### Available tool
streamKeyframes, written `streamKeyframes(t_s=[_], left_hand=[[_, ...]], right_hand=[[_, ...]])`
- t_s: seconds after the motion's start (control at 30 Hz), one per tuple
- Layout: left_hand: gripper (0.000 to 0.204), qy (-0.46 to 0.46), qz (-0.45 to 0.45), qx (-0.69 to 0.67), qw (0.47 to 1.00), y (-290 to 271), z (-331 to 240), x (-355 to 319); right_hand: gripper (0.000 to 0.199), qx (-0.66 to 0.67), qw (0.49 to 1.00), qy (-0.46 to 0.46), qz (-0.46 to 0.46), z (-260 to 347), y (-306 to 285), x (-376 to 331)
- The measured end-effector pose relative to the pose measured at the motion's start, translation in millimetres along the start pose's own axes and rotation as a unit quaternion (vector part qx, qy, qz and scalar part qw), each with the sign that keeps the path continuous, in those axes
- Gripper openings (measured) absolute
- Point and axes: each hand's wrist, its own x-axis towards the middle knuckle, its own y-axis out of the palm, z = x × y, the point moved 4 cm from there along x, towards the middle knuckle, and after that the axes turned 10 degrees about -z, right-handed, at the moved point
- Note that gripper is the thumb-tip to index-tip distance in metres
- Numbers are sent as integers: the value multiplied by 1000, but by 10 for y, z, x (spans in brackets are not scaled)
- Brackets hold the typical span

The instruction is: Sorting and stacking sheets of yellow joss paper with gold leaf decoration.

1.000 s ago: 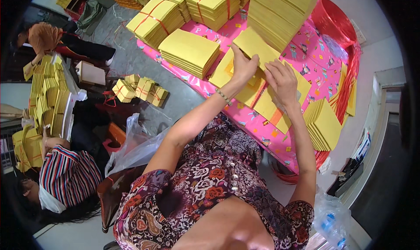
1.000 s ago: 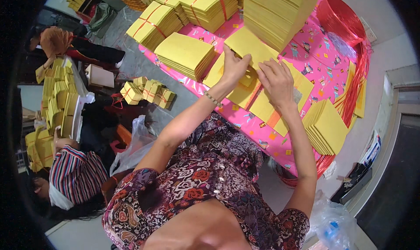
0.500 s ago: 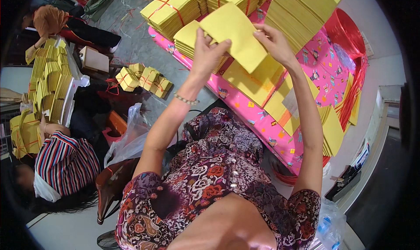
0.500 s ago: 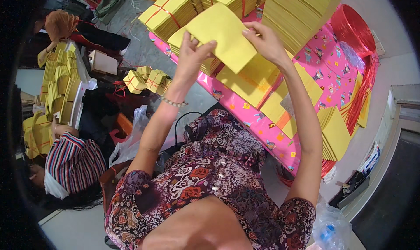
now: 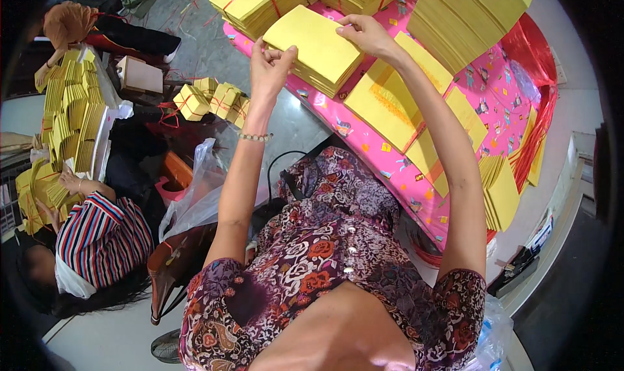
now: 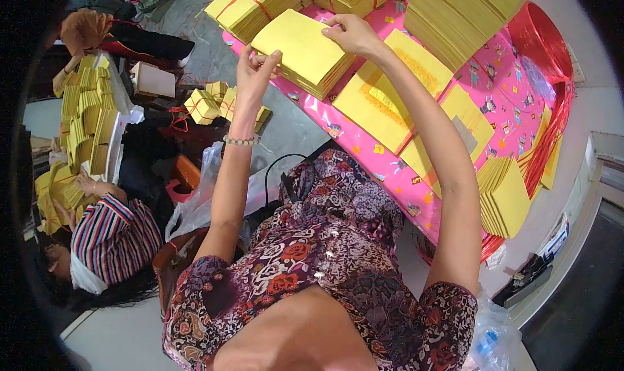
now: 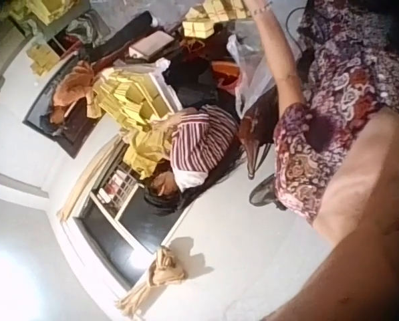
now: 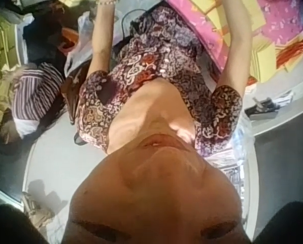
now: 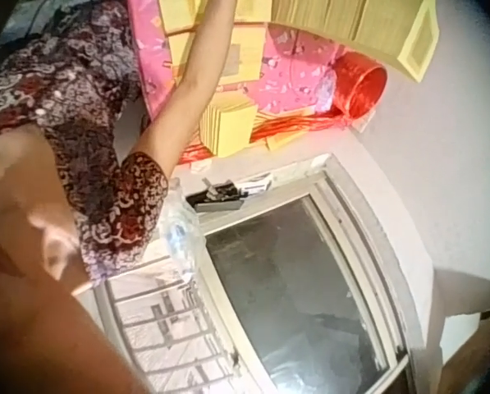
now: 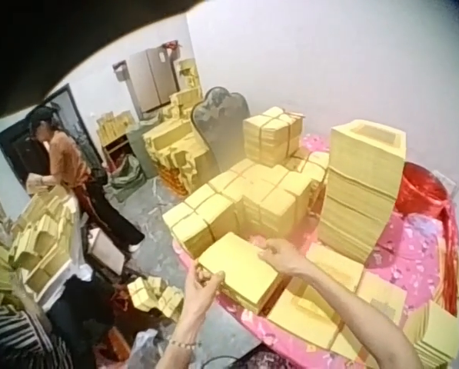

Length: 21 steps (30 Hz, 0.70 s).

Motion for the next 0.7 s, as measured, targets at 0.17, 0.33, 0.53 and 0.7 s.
streamKeyframes(t_s=[0.17,0.33,0.53,0.7], left_hand=[[93,10,-31,-6,999,11,99,-46],[93,35,-58,-13,998,24,137,-70],[91,65,-49,10,997,35,162,-74],[79,72,-47,1,996,23,191,-81]], right_hand=[[47,-49,998,-38,-32,-17,53,-36],[47,-44,999,-12,-25,-35,61,-2],[40,-108,992,-66,-28,11,82,58],[39,-276,956,-96,-31,207,136,-35]])
